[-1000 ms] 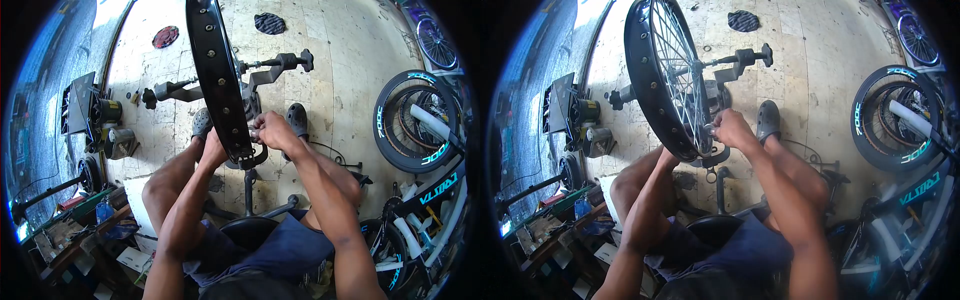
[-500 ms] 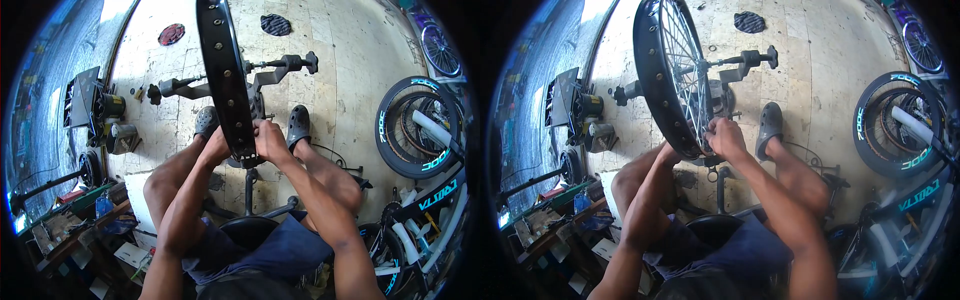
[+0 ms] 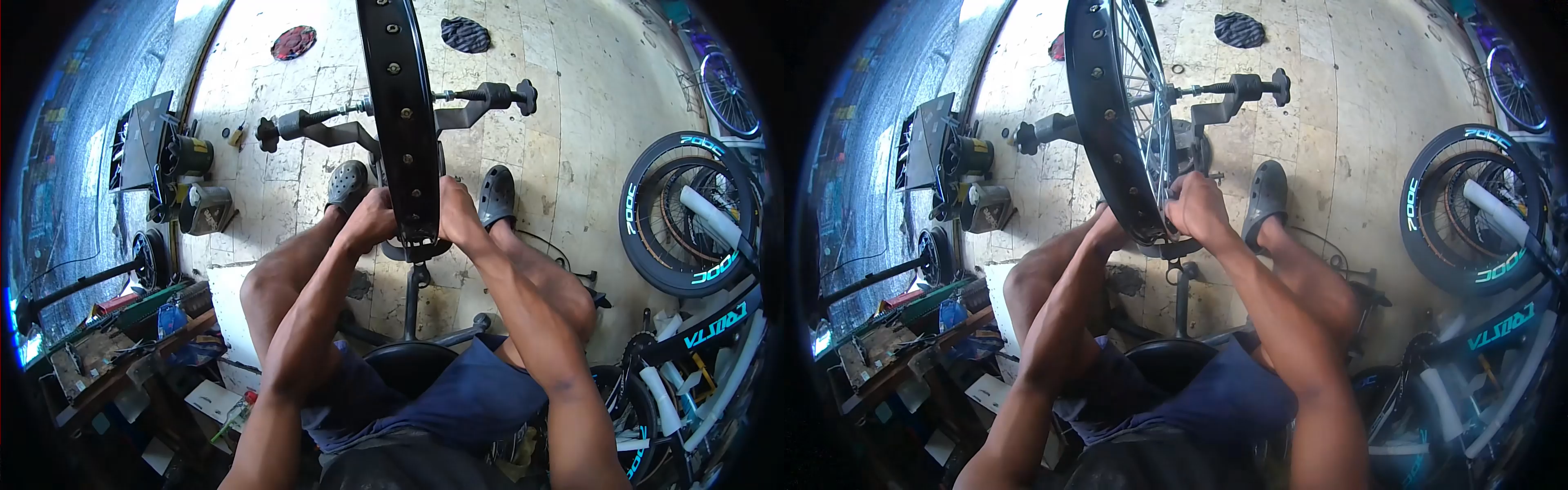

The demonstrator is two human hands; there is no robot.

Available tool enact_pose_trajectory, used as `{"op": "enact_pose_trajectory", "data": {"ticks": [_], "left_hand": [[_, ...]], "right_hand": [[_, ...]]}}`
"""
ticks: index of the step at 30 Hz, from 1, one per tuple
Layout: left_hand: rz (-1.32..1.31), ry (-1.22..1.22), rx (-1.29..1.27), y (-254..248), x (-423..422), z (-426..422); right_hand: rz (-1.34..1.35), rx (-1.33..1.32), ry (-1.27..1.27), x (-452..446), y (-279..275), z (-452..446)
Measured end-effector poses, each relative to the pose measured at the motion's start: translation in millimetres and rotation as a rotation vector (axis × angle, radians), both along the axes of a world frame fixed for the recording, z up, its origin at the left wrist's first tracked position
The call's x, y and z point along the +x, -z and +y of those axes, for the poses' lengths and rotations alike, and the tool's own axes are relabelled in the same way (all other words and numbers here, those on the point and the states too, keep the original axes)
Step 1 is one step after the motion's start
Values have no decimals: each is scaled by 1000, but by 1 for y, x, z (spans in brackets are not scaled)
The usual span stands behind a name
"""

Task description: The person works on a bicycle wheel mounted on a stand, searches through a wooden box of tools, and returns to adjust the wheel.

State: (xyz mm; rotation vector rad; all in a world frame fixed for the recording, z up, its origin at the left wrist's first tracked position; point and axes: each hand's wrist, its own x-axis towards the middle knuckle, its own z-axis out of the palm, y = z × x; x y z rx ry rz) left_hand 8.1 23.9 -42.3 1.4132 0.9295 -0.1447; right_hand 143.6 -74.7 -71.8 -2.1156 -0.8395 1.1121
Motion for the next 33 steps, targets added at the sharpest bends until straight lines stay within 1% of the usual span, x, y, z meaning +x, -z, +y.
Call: {"op": "enact_pose_trajectory", "data": {"ticks": [2, 5, 8, 11, 13, 16, 18, 21, 22, 23, 27, 33], "left_hand": [[-129, -87, 14, 14, -3, -5], [-185, -105, 84, 45, -3, -7], [-232, -134, 154, 53, -5, -8], [-150, -92, 58, 17, 1, -2], [-122, -79, 36, 3, 1, 4], [-166, -15, -86, -8, 1, 11], [-182, 10, -130, -1, -1, 15], [-307, -22, -166, 56, -13, 24], [-349, -38, -175, 59, -12, 25], [-348, -38, -174, 60, -11, 26], [-342, 69, -186, 48, -6, 24], [-306, 71, -176, 23, 0, 10]], "right_hand": [[13, 43, 19, -1, 8, 0], [-24, 70, 11, -1, 11, 0], [-57, 83, -13, -1, 9, 1], [-21, 13, -98, 9, -10, -2], [-10, -2, -127, 14, -11, -1], [327, 26, 17, 30, -1, -3], [438, 34, 69, 38, 4, -6], [226, 21, 24, 40, -15, -5], [156, 18, 4, 41, -20, -3], [157, 19, 4, 40, -26, -2], [35, 64, -16, 32, -43, -3], [-25, 52, -9, 30, -37, -2]]}}
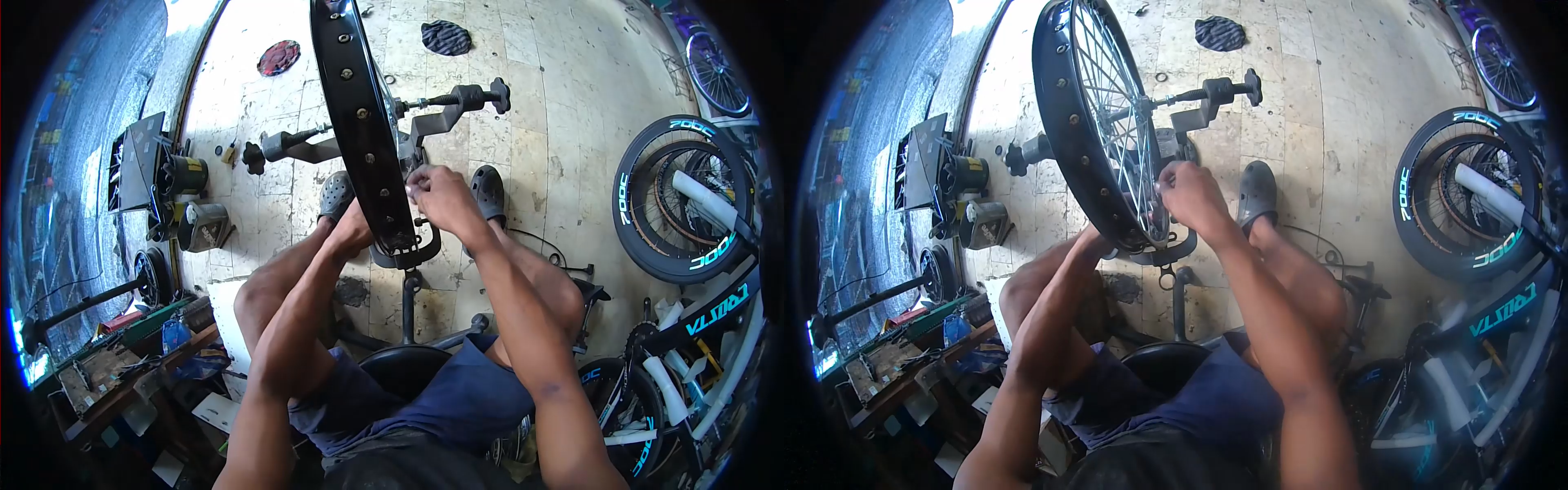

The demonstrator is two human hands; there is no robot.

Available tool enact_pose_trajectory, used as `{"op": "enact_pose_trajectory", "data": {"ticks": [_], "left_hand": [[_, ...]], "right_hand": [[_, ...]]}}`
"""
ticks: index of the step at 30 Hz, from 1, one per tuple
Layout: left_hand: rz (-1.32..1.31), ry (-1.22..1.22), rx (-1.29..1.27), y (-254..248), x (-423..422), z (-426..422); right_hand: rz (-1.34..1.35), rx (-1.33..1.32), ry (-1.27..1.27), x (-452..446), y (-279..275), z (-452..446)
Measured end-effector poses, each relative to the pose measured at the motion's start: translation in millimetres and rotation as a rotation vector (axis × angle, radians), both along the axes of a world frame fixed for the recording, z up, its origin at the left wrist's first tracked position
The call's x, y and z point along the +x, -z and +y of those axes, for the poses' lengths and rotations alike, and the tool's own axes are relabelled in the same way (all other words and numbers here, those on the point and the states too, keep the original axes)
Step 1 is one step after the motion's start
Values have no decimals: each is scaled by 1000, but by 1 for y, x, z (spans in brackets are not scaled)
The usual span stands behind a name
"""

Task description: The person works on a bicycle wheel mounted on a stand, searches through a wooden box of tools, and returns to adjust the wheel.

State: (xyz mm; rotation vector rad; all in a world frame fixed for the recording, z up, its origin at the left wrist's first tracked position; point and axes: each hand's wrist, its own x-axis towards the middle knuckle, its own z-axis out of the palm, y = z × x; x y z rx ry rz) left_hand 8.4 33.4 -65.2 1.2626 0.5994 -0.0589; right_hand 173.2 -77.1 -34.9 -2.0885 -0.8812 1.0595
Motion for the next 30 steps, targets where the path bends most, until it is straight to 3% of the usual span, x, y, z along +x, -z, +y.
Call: {"op": "enact_pose_trajectory", "data": {"ticks": [4, 9, 15, 19, 25, 30], "left_hand": [[213, -55, 237, -14, 9, -15], [260, -154, 445, 2, 2, -28], [154, -186, 419, 0, 4, -27], [104, -93, 111, 24, 2, -19], [105, -183, 176, 20, 3, -28], [251, -268, 337, 5, 9, -39]], "right_hand": [[110, -38, -95, -11, 23, -4], [128, -48, -176, -10, 21, -7], [131, -39, -195, -10, 12, -13], [54, 34, -98, -13, 14, -20], [-36, 188, -25, -23, 50, -22], [-218, 254, -1, -31, 60, -23]]}}
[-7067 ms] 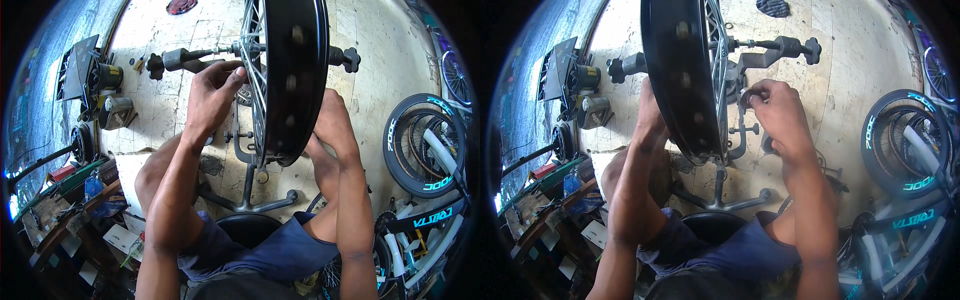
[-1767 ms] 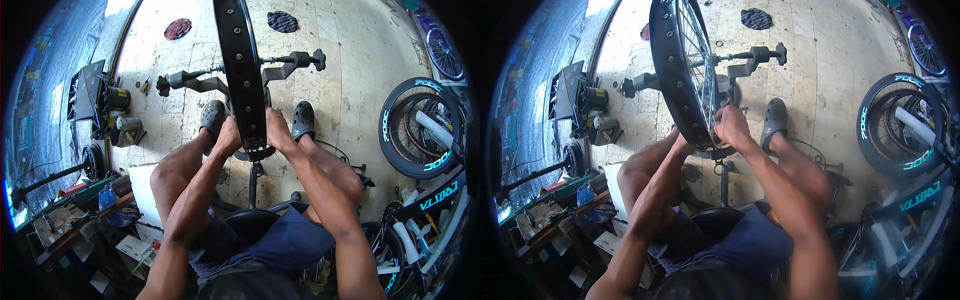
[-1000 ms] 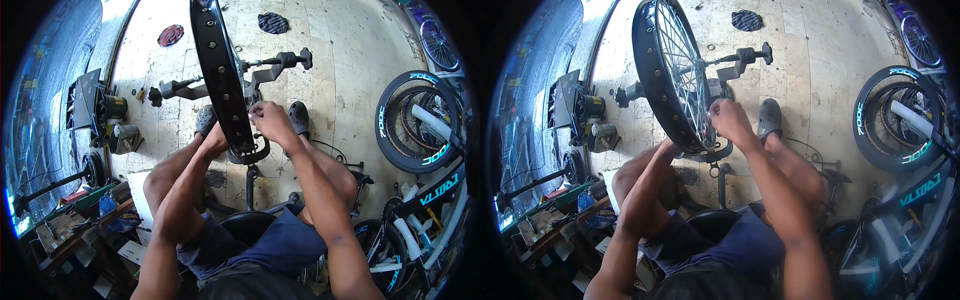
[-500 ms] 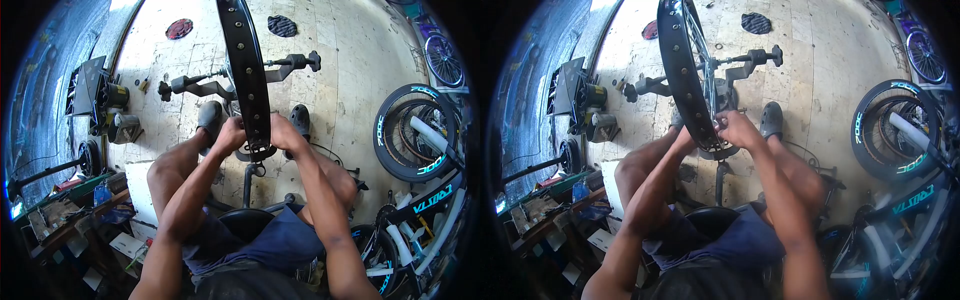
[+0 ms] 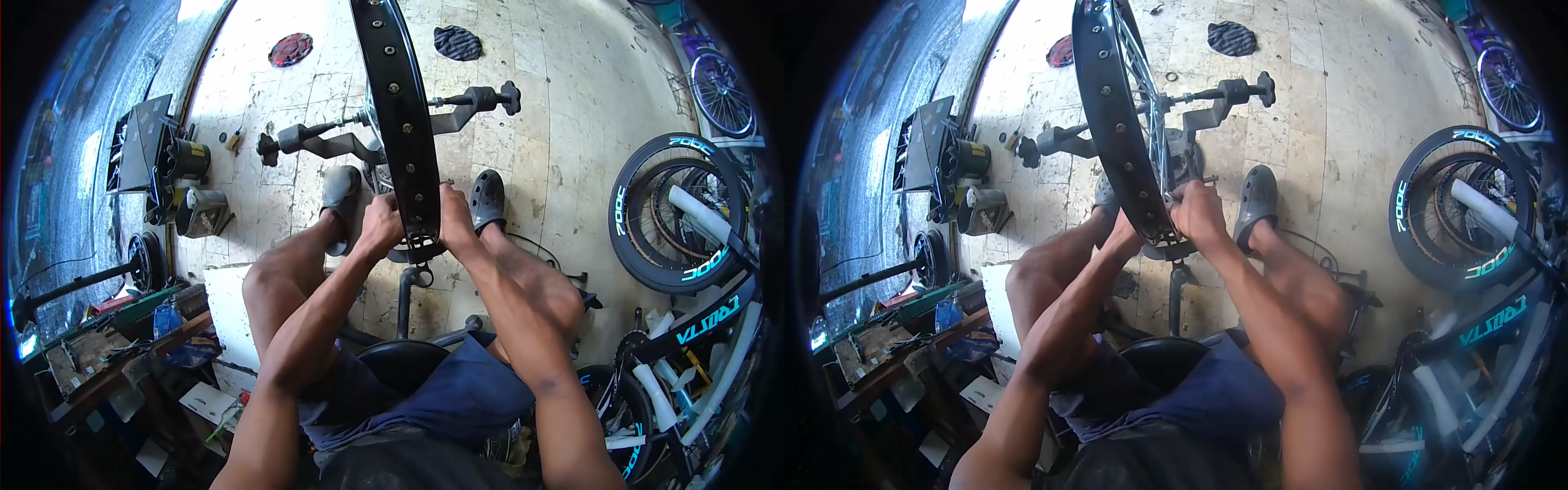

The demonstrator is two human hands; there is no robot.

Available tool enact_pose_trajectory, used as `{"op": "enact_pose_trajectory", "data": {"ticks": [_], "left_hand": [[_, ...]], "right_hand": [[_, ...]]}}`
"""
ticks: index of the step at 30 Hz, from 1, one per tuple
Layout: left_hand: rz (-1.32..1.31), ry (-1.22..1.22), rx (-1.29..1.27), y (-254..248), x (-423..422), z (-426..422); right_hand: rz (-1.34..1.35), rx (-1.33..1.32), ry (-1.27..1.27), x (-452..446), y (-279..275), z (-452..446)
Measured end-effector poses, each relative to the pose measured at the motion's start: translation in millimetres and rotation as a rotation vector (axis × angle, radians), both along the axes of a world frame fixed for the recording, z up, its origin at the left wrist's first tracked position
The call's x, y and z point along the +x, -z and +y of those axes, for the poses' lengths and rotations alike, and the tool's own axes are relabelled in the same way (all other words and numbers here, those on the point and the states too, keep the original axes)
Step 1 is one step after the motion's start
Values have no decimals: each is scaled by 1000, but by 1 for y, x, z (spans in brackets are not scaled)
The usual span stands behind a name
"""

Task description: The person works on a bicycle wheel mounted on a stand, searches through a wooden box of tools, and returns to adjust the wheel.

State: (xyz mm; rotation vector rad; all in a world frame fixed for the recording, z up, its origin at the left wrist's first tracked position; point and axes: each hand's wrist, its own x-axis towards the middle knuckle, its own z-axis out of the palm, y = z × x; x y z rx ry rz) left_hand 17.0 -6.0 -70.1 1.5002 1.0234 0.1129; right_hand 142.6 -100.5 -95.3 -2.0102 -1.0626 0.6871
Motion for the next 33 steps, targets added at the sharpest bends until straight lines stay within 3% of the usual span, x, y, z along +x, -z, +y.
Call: {"op": "enact_pose_trajectory", "data": {"ticks": [4, 6, 10, 14, 19, 27, 31, 33], "left_hand": [[71, -6, 103, 17, -1, -2], [84, -2, 124, 17, 0, -4], [95, 2, 143, 13, -1, -5], [71, 31, 163, 16, 1, -5], [94, 36, 186, 4, 1, -7], [-16, 153, 184, -3, -8, 8], [-64, 149, 199, -9, -8, 10], [-67, 192, 219, -8, -7, 14]], "right_hand": [[159, -30, 3, 3, -10, 2], [125, -248, -5, 6, -18, 12], [65, -241, -72, 17, -15, 19], [146, -288, -158, 29, 15, 26], [266, -341, -154, 35, 1, 29], [37, -408, -115, 21, -23, 31], [370, -298, 117, 42, -45, 25], [379, -278, 134, 53, -52, 21]]}}
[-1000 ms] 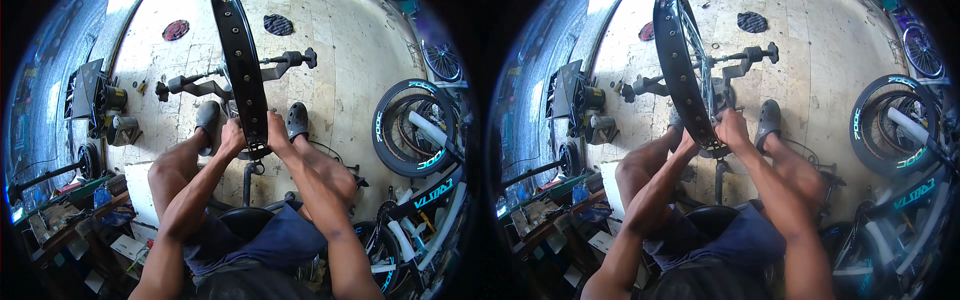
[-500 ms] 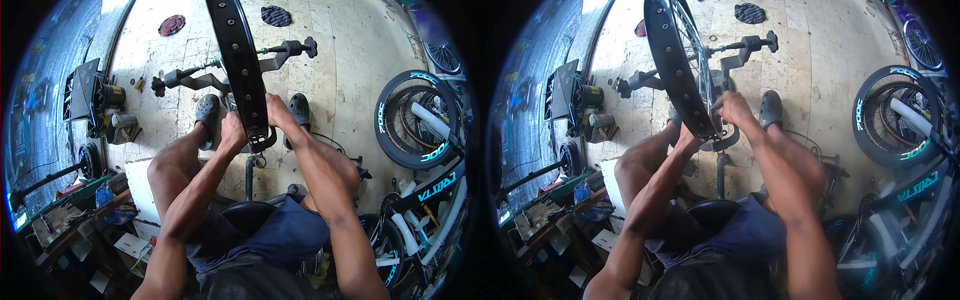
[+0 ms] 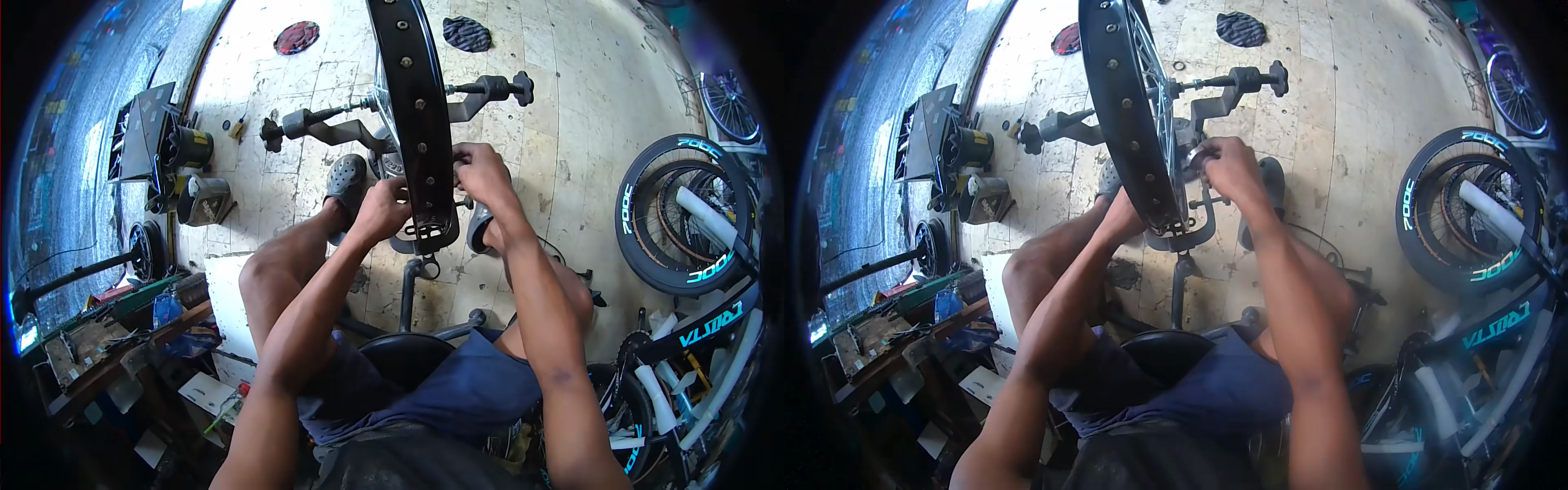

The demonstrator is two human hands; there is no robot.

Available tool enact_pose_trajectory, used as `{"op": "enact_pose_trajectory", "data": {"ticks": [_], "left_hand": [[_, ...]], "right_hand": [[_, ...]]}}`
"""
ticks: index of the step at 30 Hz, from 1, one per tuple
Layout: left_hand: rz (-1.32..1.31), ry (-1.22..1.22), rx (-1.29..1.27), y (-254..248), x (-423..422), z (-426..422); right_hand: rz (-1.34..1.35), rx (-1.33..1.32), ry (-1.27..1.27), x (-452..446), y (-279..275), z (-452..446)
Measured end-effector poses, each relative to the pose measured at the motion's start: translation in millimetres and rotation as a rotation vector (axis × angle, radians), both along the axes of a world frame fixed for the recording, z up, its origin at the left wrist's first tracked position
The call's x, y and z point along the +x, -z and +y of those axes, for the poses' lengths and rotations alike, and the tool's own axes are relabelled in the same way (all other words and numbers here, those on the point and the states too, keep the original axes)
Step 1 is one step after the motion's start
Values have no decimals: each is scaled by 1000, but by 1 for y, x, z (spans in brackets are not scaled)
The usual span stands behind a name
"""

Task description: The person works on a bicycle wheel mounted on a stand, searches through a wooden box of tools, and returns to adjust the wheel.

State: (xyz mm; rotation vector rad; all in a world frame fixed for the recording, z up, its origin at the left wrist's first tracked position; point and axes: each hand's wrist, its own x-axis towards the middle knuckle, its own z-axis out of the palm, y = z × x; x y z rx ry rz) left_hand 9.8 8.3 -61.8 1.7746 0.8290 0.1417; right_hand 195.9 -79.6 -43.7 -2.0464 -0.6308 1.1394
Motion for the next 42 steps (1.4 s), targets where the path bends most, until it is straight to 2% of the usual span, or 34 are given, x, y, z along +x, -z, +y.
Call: {"op": "enact_pose_trajectory", "data": {"ticks": [3, 12, 17, 21, 26, 32, 37, 41, 42], "left_hand": [[25, 40, -10, -3, 1, 5], [178, 137, -137, -66, 8, 13], [-36, 66, -334, -73, 1, 27], [-129, -172, -424, -66, 0, 35], [-87, -331, -382, -63, 1, 36], [19, -310, -271, -61, 5, 38], [13, -254, -185, -59, 6, 38], [85, -275, -212, -69, 9, 36], [82, -274, -205, -69, 7, 37]], "right_hand": [[-32, 25, 3, 5, -8, -1], [-234, 85, -70, -1, -13, -3], [-177, 46, -27, -4, -16, -2], [-172, 12, -57, -5, -19, -2], [-219, -6, -80, -6, -17, -1], [-219, 1, -90, -6, -18, -3], [-189, -82, -134, -5, -26, -5], [-294, -247, -276, 2, -20, -19], [-229, -290, -322, 4, -21, -25]]}}
